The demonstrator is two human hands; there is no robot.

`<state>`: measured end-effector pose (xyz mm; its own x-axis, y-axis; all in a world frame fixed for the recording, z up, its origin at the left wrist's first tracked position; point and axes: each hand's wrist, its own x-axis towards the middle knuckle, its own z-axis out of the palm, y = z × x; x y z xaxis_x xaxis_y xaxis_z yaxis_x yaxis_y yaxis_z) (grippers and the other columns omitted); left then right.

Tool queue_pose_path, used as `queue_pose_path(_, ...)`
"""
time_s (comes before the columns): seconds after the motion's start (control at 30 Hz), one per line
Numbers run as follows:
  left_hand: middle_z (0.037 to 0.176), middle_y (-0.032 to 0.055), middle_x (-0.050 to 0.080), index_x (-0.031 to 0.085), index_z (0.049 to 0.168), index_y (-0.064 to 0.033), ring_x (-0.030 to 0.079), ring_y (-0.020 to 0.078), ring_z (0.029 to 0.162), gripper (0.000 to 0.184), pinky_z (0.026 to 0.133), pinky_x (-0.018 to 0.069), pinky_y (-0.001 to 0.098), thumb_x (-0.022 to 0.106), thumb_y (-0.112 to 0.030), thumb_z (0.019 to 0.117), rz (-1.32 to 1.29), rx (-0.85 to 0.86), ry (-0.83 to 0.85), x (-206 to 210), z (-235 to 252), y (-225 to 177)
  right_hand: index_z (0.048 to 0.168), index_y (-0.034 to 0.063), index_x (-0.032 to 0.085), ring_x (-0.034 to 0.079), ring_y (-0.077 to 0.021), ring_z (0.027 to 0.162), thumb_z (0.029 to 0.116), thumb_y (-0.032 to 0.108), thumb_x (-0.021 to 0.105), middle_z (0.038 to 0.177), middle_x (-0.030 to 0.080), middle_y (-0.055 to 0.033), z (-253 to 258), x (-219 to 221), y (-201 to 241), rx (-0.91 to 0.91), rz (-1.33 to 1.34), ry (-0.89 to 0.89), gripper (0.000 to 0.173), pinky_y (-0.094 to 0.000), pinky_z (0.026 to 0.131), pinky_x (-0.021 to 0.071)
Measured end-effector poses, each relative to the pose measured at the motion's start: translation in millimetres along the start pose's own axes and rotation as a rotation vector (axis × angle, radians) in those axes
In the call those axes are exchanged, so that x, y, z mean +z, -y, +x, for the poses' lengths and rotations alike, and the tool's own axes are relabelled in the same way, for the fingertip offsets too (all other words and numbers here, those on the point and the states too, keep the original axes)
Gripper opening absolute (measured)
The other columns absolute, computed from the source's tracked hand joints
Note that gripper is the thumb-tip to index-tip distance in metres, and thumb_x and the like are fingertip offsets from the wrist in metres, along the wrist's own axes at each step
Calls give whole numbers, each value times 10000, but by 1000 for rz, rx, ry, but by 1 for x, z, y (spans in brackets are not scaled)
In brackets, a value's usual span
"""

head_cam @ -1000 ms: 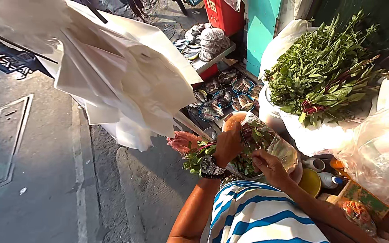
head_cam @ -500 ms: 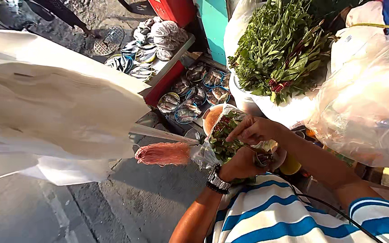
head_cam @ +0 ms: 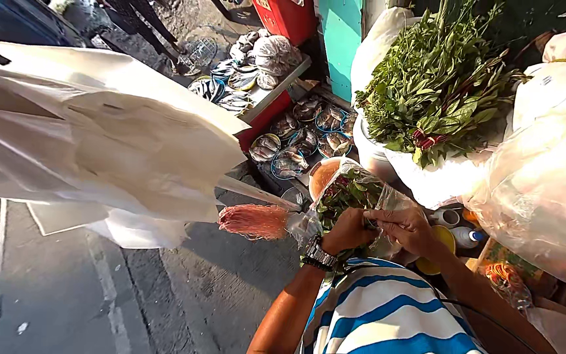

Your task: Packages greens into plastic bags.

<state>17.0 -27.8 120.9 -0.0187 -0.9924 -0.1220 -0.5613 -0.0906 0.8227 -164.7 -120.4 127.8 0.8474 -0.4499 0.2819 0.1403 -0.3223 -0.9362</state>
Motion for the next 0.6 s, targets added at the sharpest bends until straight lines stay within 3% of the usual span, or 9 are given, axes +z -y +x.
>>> queue_pose_path(0.07, 901, 119, 735, 727, 1041, 16, 706, 201, 843, 258, 805, 556, 452, 730, -165, 858, -50, -5, -42, -6, 6, 4, 1116, 2, 762, 671, -100, 825, 983, 72, 522, 923, 748, -102, -8, 13, -10, -192, -180, -2, 284, -249, 824, 540)
queue_pose_path(0.1, 904, 94, 737, 727, 1035, 8, 701, 160, 838, 250, 806, 561, 410, 749, -149, 842, -97, -8, -44, -8, 10, 6, 1064, 17, 762, 671, -125, 870, 988, 96, 532, 913, 731, -98, -12, 16, -19, -224, -153, -24, 255, -269, 855, 541)
queue_pose_path(0.17, 914, 81, 727, 709, 1036, 16, 686, 124, 834, 295, 797, 565, 362, 791, -86, 771, -214, -13, -1, -6, 13, 7, 1015, 49, 748, 701, -79, 844, 1009, 154, 554, 941, 739, -49, -19, 11, -38, -151, 39, -76, 221, -255, 792, 609)
queue_pose_path(0.27, 1090, 193, 689, 613, 1187, 89, 678, 221, 1000, 529, 924, 552, 408, 865, -47, 742, -326, -3, 116, -11, 12, 4, 980, 173, 746, 678, -39, 690, 999, 273, 610, 853, 732, 54, -13, 5, -47, -15, 270, -93, 171, -234, 653, 605)
queue_pose_path(0.37, 1284, 254, 595, 520, 1317, 113, 603, 268, 1181, 665, 1044, 483, 410, 850, -29, 757, -382, 35, 191, -18, 10, 3, 955, 229, 747, 669, -36, 636, 992, 300, 638, 790, 715, 73, -7, 2, -48, -20, 314, -84, 135, -218, 610, 599)
queue_pose_path(0.47, 1168, 219, 610, 500, 1261, 78, 629, 242, 1048, 564, 935, 529, 408, 785, 32, 777, -446, 27, 166, -16, 11, 12, 993, 201, 756, 663, -45, 595, 985, 227, 652, 820, 735, 55, -9, 4, -48, 38, 351, -110, 108, -216, 577, 598)
queue_pose_path(0.53, 1090, 216, 625, 502, 1238, 71, 647, 253, 971, 521, 875, 547, 425, 771, 17, 795, -396, 8, 84, -15, 14, 19, 1054, 94, 712, 627, -46, 521, 977, 84, 592, 784, 723, 38, -9, 11, -41, 159, 348, -155, 143, -220, 504, 577)
queue_pose_path(0.6, 1083, 250, 642, 504, 1274, 82, 658, 309, 974, 557, 873, 542, 478, 784, -26, 805, -268, -17, 16, -19, 17, 22, 1121, 9, 676, 578, -30, 463, 977, 41, 541, 716, 692, 35, -4, 20, -28, 259, 252, -186, 200, -203, 448, 533)
